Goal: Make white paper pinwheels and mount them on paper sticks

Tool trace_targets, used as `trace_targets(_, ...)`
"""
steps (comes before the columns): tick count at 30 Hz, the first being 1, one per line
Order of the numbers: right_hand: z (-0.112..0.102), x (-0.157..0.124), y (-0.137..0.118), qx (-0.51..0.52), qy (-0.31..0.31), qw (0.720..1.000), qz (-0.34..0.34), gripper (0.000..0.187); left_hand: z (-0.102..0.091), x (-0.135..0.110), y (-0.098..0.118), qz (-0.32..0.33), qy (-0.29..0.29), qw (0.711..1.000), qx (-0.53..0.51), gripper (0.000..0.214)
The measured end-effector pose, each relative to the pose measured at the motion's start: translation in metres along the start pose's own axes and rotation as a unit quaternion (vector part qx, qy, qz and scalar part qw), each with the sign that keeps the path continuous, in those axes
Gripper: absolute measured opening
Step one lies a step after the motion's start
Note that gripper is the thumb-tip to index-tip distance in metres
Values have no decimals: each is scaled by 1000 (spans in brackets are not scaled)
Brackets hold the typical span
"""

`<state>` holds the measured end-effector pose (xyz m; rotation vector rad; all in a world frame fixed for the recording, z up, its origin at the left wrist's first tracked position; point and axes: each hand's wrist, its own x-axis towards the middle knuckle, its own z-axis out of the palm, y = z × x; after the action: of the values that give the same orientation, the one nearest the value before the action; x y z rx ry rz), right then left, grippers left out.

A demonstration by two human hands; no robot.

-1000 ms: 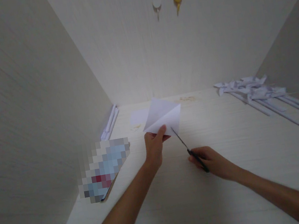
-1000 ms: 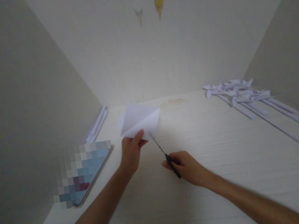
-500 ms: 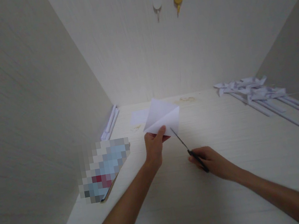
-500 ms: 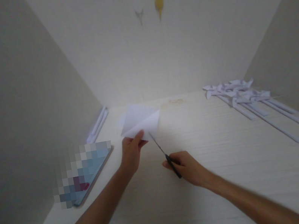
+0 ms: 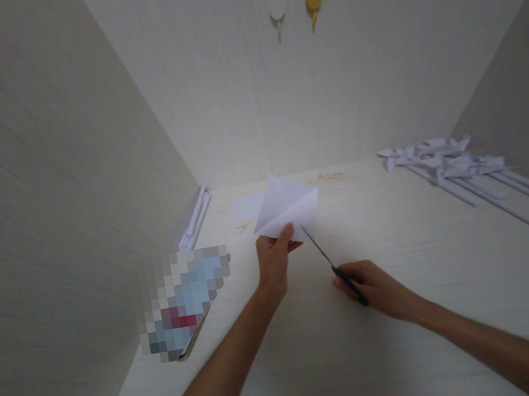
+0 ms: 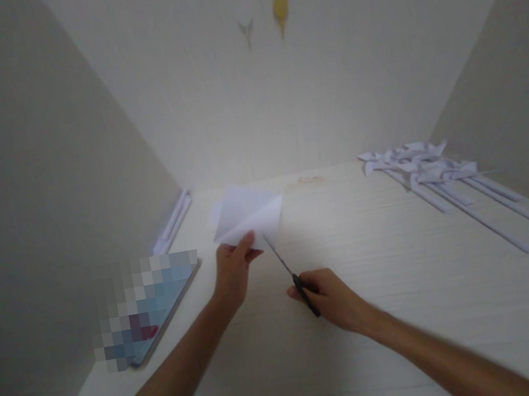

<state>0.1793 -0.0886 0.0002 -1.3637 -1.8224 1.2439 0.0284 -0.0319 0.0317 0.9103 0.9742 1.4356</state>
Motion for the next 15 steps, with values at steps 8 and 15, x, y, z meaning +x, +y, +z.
trace_targets(8,0,-1,-2,21,-1,1000,7,37,2,-2,1,-5,-3,1000,12,19)
trace_targets(15,0,-1,-3,15,3,1000,7,38,3,-4,2,-11,0,1000,29,20)
